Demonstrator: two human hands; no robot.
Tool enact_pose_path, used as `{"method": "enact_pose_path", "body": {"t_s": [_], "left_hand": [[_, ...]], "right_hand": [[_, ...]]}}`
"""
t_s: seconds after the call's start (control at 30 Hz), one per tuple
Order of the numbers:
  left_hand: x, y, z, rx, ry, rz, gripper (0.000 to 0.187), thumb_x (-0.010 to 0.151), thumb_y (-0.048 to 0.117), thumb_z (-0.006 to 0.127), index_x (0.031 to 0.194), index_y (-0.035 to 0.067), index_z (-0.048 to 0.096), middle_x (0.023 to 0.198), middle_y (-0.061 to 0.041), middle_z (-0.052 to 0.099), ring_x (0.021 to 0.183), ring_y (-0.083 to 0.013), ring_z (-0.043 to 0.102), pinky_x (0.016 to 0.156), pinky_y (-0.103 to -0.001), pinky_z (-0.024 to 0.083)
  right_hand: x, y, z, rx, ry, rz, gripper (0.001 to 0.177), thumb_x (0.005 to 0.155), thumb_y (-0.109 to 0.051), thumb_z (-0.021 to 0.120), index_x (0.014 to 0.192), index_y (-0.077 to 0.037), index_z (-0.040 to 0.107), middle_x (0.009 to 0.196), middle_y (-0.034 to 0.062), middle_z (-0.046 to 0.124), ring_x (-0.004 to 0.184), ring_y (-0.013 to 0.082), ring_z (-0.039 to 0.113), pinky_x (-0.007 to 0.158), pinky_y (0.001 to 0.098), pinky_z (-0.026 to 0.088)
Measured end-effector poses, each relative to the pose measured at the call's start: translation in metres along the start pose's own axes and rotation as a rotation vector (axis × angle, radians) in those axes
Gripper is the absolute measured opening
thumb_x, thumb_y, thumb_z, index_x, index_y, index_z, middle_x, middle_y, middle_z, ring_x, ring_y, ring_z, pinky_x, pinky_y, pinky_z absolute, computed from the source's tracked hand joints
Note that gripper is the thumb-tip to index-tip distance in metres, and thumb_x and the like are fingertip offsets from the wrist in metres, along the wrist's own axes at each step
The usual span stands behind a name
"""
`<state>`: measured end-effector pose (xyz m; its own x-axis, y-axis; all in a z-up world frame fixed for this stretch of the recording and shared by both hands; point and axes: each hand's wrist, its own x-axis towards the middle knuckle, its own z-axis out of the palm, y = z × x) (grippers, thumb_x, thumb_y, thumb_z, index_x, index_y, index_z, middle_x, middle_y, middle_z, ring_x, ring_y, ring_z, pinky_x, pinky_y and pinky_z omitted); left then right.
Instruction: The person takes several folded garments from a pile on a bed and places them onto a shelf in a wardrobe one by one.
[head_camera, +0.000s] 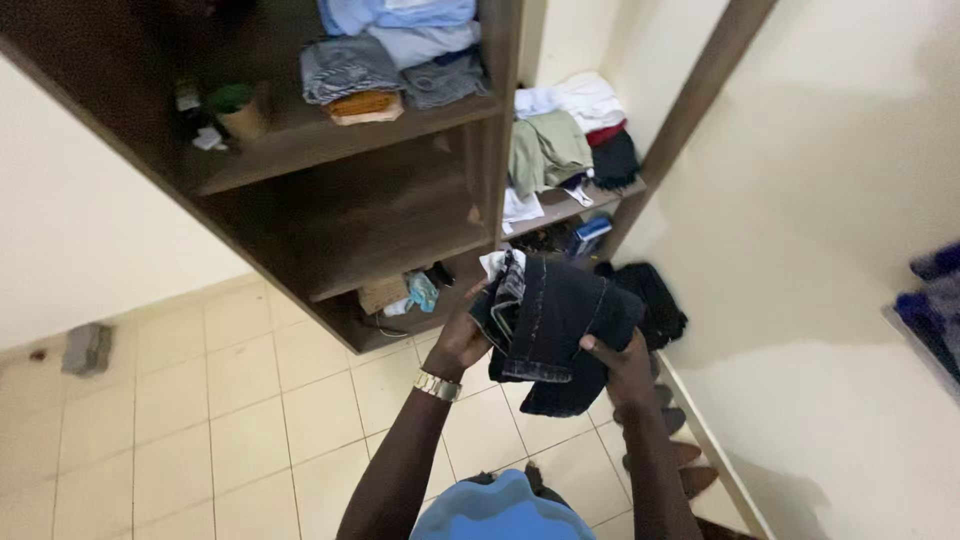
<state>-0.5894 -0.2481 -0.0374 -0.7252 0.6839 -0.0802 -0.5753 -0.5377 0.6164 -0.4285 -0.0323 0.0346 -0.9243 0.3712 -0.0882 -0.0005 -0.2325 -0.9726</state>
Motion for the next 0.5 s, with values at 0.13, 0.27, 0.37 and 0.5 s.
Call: {"method": "enact_pose_path", "body": {"t_s": [0.13, 0.27, 0.37, 0.5], "left_hand": [[-0.031, 0.024, 0.041, 0.135, -0.136, 0.053, 0.085, 0.09, 0.066, 0.058, 0.154, 0.012, 0.042, 0.149, -0.01, 0.057, 0.138, -0.0259, 0.051, 0.113, -0.043, 0.048], [-0.044, 0.037, 0.075, 0.876, 0.162, 0.09, 0.1, 0.084, 0.048, 0.078, 0.155, 0.001, 0.025, 0.151, -0.019, 0.049, 0.14, -0.029, 0.048, 0.111, -0.047, 0.045], [-0.048, 0.036, 0.09, 0.7, 0.323, 0.147, 0.093, 0.072, 0.032, 0.087, 0.144, -0.001, 0.038, 0.136, -0.025, 0.061, 0.124, -0.0326, 0.064, 0.101, -0.045, 0.058], [-0.055, 0.045, 0.088, 0.618, 0.389, 0.251, 0.07, 0.077, 0.02, 0.088, 0.133, -0.007, 0.056, 0.124, -0.022, 0.071, 0.109, -0.0286, 0.074, 0.089, -0.039, 0.067]], "right_hand": [[0.022, -0.01, -0.003, -0.141, 0.038, 0.041, 0.089, 0.065, -0.037, 0.09, 0.138, 0.002, 0.057, 0.128, 0.0189, 0.069, 0.117, 0.0317, 0.067, 0.103, 0.0432, 0.052], [0.05, 0.0, -0.005, -0.279, -0.028, 0.005, 0.091, 0.065, -0.038, 0.09, 0.139, 0.002, 0.056, 0.129, 0.0181, 0.068, 0.118, 0.031, 0.066, 0.103, 0.0413, 0.051], [0.069, 0.012, -0.003, -0.268, -0.182, 0.026, 0.09, 0.068, -0.042, 0.09, 0.138, 0.005, 0.058, 0.128, 0.0189, 0.07, 0.117, 0.0308, 0.069, 0.104, 0.0401, 0.053], [0.092, 0.028, 0.008, -0.117, -0.253, 0.12, 0.099, 0.066, -0.042, 0.09, 0.144, 0.003, 0.048, 0.134, 0.0197, 0.064, 0.121, 0.0313, 0.065, 0.105, 0.0413, 0.054]]}}
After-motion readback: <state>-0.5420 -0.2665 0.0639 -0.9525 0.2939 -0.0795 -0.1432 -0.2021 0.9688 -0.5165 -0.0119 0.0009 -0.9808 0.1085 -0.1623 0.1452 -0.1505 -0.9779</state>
